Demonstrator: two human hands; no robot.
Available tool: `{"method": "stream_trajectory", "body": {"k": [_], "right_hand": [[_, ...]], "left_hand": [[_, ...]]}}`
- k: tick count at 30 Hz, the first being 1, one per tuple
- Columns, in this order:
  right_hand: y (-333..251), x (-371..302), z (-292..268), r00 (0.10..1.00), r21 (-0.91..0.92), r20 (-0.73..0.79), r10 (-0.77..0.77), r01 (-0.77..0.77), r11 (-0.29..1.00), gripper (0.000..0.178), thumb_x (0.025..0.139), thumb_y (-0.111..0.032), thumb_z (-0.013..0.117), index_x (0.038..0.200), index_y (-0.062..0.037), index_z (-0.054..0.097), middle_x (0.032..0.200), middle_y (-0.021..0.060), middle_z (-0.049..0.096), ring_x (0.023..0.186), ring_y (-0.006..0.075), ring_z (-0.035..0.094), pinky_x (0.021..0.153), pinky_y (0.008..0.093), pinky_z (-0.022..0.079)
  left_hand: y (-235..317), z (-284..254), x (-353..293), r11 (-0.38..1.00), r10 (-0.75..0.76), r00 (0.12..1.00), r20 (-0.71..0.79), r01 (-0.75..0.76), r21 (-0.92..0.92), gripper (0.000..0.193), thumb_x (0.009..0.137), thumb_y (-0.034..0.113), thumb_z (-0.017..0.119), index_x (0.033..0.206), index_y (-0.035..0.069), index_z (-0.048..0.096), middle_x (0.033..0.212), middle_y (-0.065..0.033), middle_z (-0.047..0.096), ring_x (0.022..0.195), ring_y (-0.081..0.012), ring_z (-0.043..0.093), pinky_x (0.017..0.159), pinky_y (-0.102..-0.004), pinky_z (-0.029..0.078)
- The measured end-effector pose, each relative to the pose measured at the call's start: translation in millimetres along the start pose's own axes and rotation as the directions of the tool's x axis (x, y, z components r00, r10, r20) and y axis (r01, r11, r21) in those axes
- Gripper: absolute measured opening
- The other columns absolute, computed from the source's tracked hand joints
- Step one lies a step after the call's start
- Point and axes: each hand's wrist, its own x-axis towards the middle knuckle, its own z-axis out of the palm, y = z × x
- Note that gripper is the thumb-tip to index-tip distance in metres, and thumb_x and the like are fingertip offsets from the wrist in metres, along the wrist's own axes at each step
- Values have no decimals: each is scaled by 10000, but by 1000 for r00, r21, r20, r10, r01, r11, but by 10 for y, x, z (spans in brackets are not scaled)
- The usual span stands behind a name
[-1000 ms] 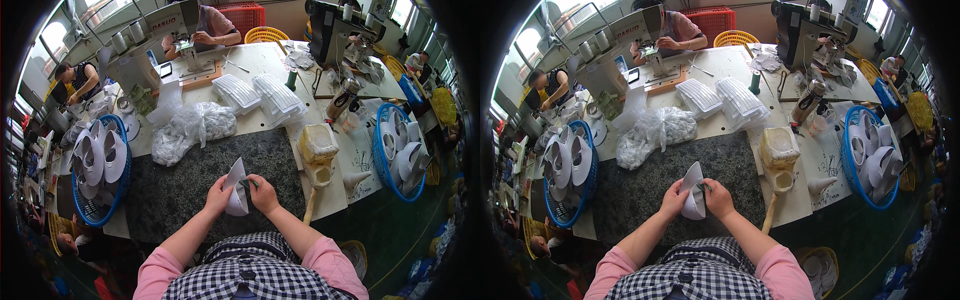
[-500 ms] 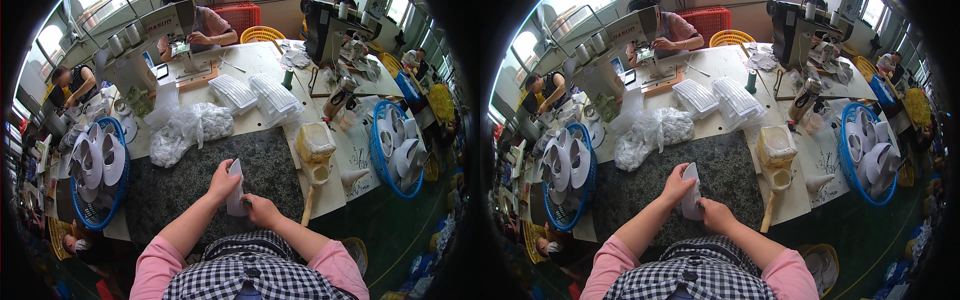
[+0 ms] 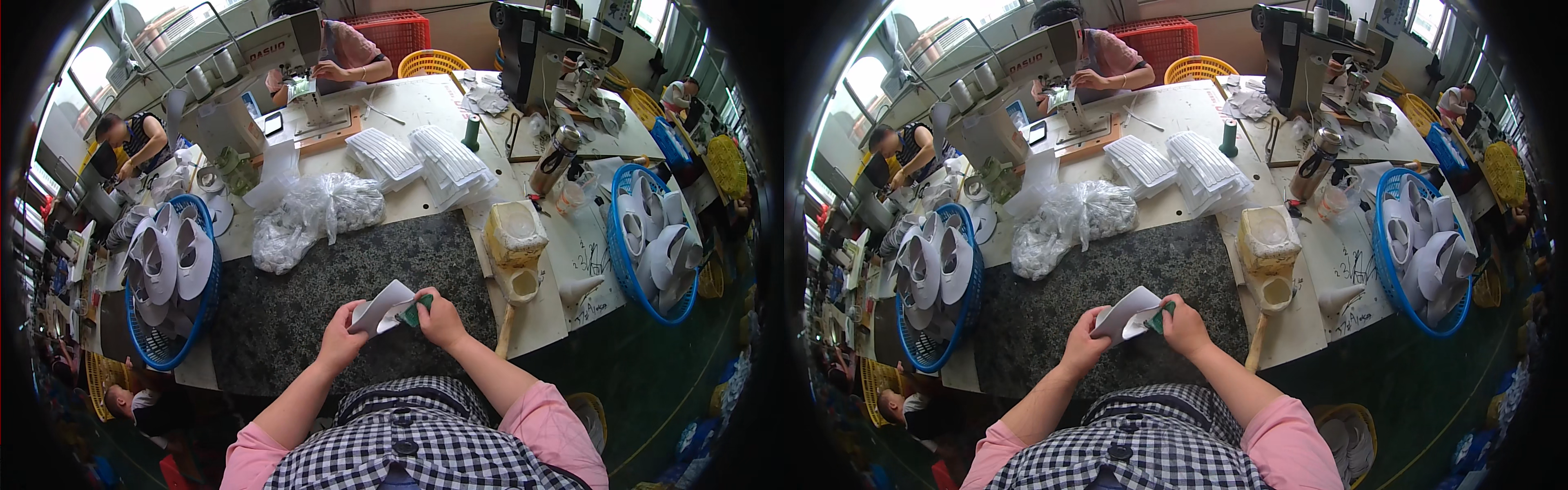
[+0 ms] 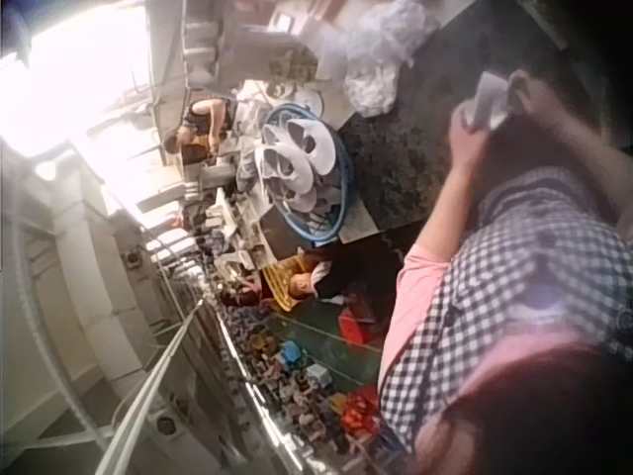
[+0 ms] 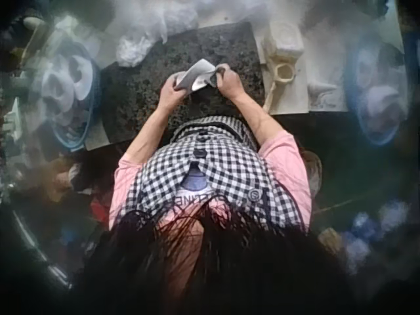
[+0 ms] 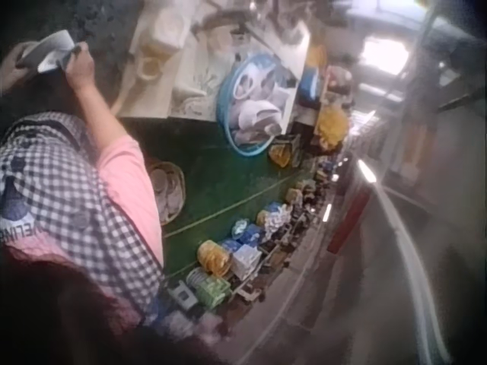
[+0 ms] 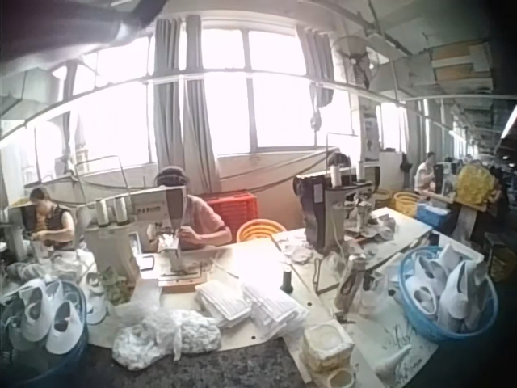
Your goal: The person applies glue along the inner edges of shoe uppers using a small brush, places the shoe uppers into a basket, and returns the brush to the glue container.
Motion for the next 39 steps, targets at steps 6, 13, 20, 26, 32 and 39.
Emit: {"method": "stream_trajectory", "body": {"k": [6,13,20,26,32,39], "right_hand": [[-69,-137,199,991,66,-128,25,-17,998,192,884,-111,572,1067,-61,541,837,219,644,819,435,629,720,462,498],[-114,-463,365,998,147,43,46,-51,988,218,886,-113,553,1096,-57,536,892,224,655,869,423,638,766,465,500],[-110,-380,322,997,117,-9,75,-73,990,221,895,-110,555,1107,-57,526,915,232,651,880,420,636,768,460,499],[-212,-306,302,926,383,257,276,-360,851,179,881,-72,588,1054,-28,575,895,99,639,760,169,664,571,302,570],[69,-284,-520,847,704,332,416,-516,489,188,860,-76,621,1043,-48,585,905,68,616,773,189,663,592,347,610],[190,-462,-960,861,755,231,453,-452,474,204,879,-81,600,1075,-45,556,925,80,621,791,197,671,617,349,606]], "left_hand": [[-330,4,-341,987,-158,984,-83,161,20,403,765,69,646,1160,13,590,1045,-61,648,955,-145,604,850,-281,475],[-430,79,-469,985,-169,979,-113,171,12,316,826,121,646,1121,13,607,1010,-69,654,925,-144,606,836,-284,479],[-545,26,-488,986,-143,976,-164,156,66,322,831,177,641,1106,10,624,991,-90,677,892,-168,635,808,-302,494],[-398,-15,-493,992,-122,982,-144,122,-12,276,858,136,641,1104,10,627,974,-70,670,875,-148,622,795,-291,491],[126,-160,-406,933,347,913,-215,-312,182,249,828,-8,637,1065,64,672,1012,-73,635,922,-187,621,809,-293,490],[-686,-203,-395,630,421,905,65,-343,697,453,706,-23,680,1112,179,684,1294,-154,492,1242,-369,453,1050,-432,392]]}}
